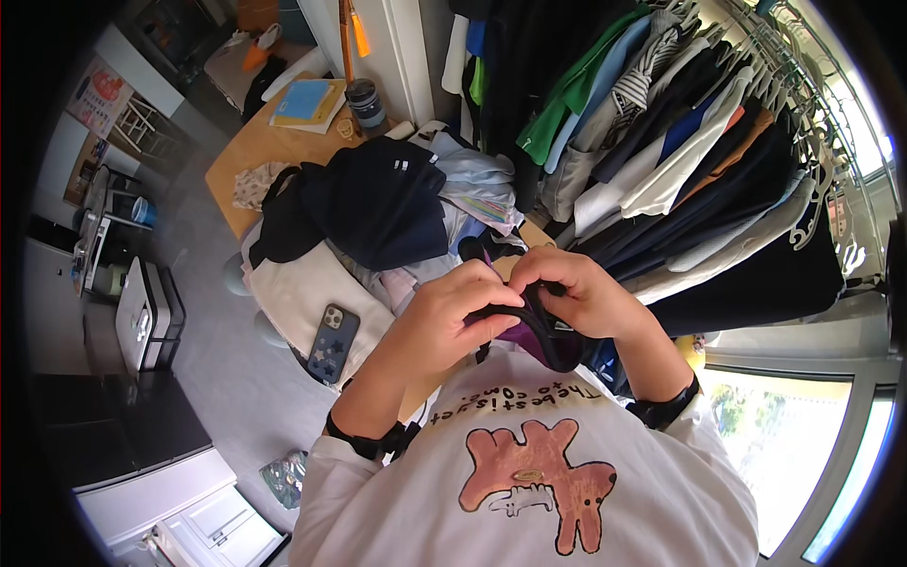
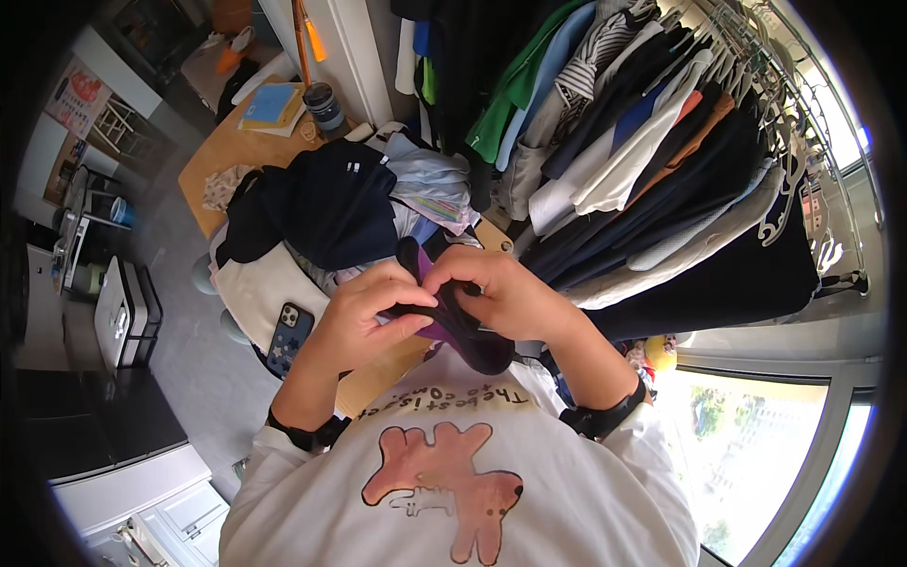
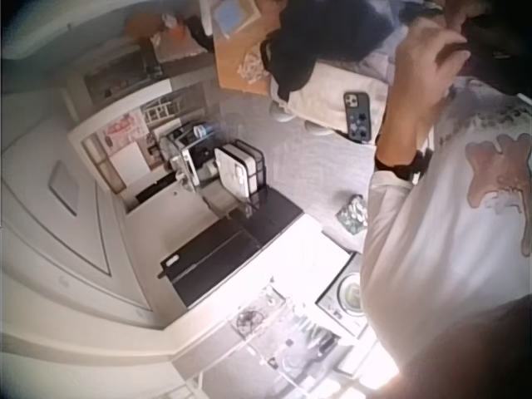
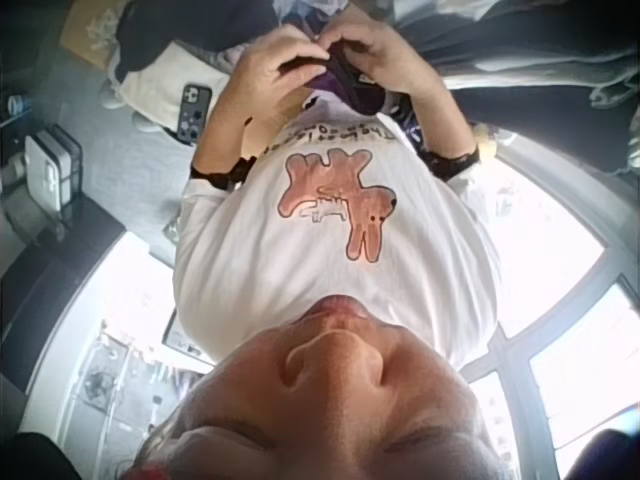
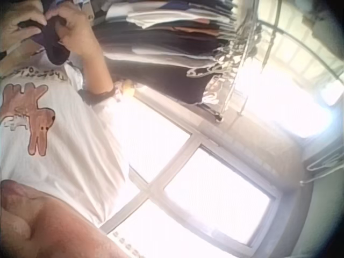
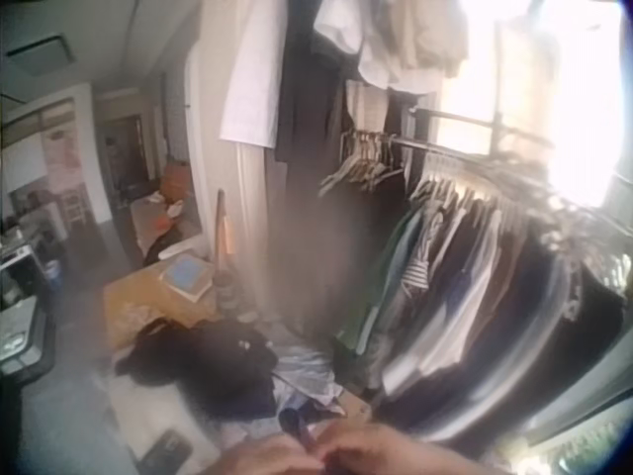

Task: Checking clothes on a rack and then searching through and organizing items in an entryway cabinet.

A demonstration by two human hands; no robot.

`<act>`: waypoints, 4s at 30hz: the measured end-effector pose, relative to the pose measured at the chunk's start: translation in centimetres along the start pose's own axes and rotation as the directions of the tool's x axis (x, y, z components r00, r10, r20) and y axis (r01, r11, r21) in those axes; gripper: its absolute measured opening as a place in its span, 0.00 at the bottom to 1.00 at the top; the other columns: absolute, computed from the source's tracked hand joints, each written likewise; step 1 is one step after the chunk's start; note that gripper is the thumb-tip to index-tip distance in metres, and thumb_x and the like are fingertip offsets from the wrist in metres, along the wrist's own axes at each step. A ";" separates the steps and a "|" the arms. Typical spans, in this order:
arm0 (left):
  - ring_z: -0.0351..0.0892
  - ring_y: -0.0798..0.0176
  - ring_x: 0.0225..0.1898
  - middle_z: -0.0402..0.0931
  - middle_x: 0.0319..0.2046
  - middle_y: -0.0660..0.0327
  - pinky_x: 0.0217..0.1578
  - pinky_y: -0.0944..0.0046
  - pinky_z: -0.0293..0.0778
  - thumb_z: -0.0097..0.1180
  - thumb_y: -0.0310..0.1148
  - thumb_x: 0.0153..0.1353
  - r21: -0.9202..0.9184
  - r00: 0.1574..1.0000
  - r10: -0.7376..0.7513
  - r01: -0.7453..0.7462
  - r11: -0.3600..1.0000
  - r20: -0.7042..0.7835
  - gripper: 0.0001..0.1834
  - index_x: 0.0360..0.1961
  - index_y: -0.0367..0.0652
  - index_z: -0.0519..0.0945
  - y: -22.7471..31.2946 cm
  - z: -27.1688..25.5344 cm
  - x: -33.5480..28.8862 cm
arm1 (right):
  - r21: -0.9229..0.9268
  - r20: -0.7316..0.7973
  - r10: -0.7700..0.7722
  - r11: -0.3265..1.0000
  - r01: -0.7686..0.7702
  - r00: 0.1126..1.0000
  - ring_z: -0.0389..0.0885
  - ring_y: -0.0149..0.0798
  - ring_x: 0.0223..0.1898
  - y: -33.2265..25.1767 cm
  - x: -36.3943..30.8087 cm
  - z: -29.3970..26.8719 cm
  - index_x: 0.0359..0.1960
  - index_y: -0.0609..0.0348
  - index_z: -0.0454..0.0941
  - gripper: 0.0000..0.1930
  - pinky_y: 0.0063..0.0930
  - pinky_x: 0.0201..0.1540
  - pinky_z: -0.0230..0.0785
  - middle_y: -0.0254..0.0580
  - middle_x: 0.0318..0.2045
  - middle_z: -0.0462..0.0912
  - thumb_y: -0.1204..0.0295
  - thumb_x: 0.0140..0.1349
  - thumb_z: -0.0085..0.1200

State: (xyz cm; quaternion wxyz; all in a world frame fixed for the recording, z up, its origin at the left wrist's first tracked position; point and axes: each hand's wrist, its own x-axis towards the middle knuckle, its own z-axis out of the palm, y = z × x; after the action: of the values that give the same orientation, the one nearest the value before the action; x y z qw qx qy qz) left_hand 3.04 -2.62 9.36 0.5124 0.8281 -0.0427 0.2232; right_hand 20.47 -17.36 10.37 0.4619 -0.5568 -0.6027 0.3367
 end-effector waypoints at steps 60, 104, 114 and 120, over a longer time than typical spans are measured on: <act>0.81 0.47 0.38 0.77 0.43 0.49 0.39 0.57 0.77 0.71 0.37 0.51 0.035 0.969 -0.033 0.042 0.998 -0.243 0.31 0.54 0.40 0.71 -3.2 3.3 -2.0 | -0.536 -0.098 -0.144 0.842 0.070 0.985 0.79 0.50 0.26 0.1 -1.1 0.3 0.37 0.61 0.80 0.15 0.35 0.28 0.72 0.45 0.27 0.80 0.68 0.50 0.68; 0.74 0.70 0.50 0.75 0.47 0.61 0.51 0.68 0.70 0.56 0.25 0.65 -0.777 0.911 -0.413 0.258 0.574 -0.002 0.19 0.56 0.37 0.69 -6.0 3.8 -8.0 | 0.136 -0.489 0.174 0.983 -0.123 0.855 0.72 0.23 0.40 3.6 -8.4 -1.2 0.45 0.66 0.78 0.13 0.19 0.47 0.65 0.31 0.38 0.79 0.70 0.65 0.59; 0.78 0.57 0.40 0.76 0.41 0.51 0.43 0.61 0.72 0.47 0.37 0.72 -0.201 0.621 -0.442 0.421 0.885 -0.647 0.16 0.52 0.36 0.65 -7.9 6.7 -8.0 | 0.333 -0.440 0.378 0.911 -0.244 0.814 0.68 0.21 0.40 6.8 -6.6 3.3 0.46 0.62 0.73 0.10 0.17 0.47 0.64 0.28 0.38 0.76 0.68 0.71 0.51; 0.79 0.39 0.36 0.77 0.36 0.41 0.37 0.53 0.73 0.48 0.37 0.70 -0.016 0.572 -0.376 0.535 0.845 -0.729 0.17 0.51 0.35 0.67 -9.4 7.1 -8.6 | 0.221 -0.471 0.393 0.919 -0.325 0.790 0.69 0.22 0.39 10.0 -5.9 4.0 0.45 0.63 0.73 0.11 0.19 0.46 0.65 0.31 0.36 0.77 0.67 0.72 0.49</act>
State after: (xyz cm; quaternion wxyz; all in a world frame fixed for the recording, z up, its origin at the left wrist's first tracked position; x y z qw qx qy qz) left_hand 0.47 -5.65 -4.65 0.4395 0.7076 0.3963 0.3862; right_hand 20.05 -21.23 -1.33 0.5658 -0.6987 -0.3203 0.2984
